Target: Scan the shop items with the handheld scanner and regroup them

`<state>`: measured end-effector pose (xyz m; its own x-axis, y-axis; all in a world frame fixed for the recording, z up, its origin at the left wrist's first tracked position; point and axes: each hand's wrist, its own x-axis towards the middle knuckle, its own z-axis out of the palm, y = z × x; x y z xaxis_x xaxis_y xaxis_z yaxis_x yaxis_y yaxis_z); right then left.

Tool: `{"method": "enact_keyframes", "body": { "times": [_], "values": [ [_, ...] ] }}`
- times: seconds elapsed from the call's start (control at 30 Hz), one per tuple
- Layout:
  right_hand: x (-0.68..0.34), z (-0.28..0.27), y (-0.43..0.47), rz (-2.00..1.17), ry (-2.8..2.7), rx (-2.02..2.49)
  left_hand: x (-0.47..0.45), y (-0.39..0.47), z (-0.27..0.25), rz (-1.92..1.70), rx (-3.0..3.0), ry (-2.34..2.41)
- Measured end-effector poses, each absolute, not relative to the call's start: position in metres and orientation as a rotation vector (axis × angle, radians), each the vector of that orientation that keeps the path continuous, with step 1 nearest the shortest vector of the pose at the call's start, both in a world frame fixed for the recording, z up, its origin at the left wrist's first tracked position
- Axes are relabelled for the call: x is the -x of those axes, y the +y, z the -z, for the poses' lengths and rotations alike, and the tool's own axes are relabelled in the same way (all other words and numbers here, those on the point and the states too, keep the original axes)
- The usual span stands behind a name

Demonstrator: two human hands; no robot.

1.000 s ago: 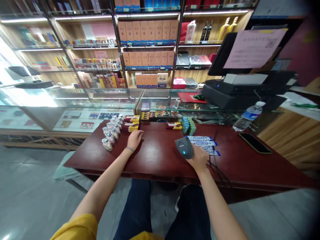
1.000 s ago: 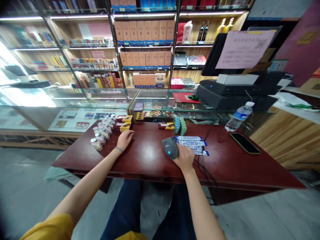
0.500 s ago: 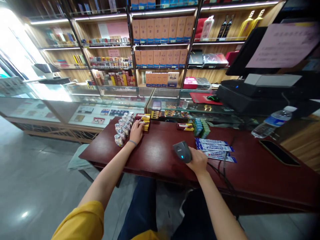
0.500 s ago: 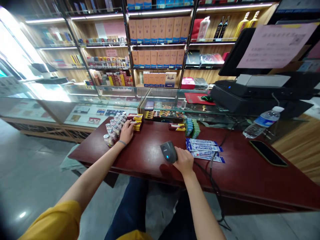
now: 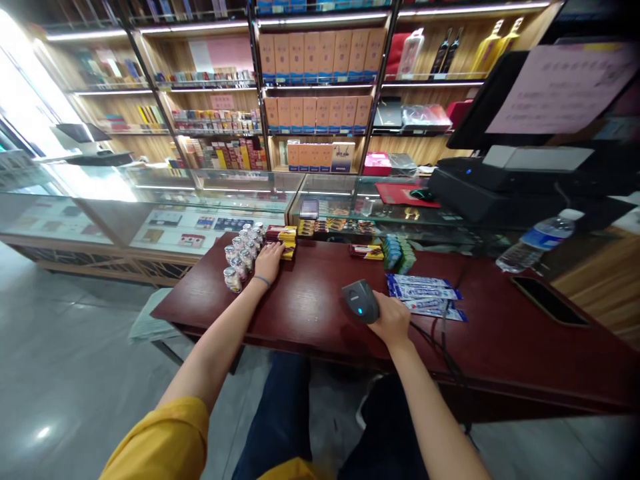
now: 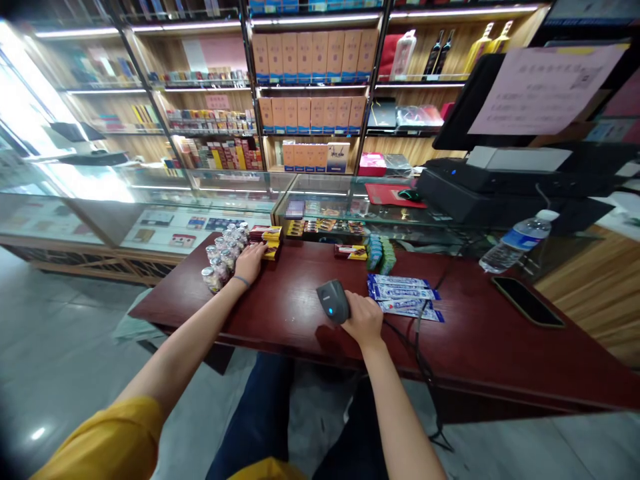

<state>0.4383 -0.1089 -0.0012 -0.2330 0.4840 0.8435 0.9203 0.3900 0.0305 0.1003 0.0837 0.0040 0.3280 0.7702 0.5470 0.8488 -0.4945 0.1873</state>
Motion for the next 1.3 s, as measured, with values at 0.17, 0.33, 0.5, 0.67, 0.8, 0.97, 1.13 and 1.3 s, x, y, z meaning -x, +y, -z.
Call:
{"method": "enact_keyframes", "body": {
  "times": [0.17, 0.33, 0.5, 0.67, 0.8, 0.97, 1.13, 1.3],
  "values": [
    [-0.439, 0.003, -0.109, 0.731, -1.848, 1.231, -0.120, 0.068, -0.019, 1.585, 2.320, -1.519],
    [-0.439, 0.005, -0.109, 0.724, -1.834, 1.254, -0.179, 0.061, -0.021, 2.837, 1.911, -1.648],
    [-0.440, 0.008, -0.109, 0.705, -1.831, 1.301, -0.224, 0.052, -0.004, 3.769, 1.816, -1.675],
    [-0.438, 0.007, -0.110, 0.659, -1.855, 1.343, -0.229, 0.047, 0.011, 3.921, 1.849, -1.621],
    [-0.437, 0.005, -0.110, 0.676, -1.892, 1.333, -0.225, 0.048, 0.013, 3.876, 2.033, -1.630],
    [-0.436, 0.006, -0.112, 0.634, -1.971, 1.322, -0.223, 0.050, 0.012, 3.840, 2.109, -1.574],
    [-0.434, 0.005, -0.113, 0.590, -1.995, 1.338, -0.223, 0.049, 0.012, 3.811, 2.129, -1.533],
    [-0.434, 0.003, -0.114, 0.605, -1.975, 1.307, -0.224, 0.050, 0.014, 3.794, 2.117, -1.577]
  ]
}}
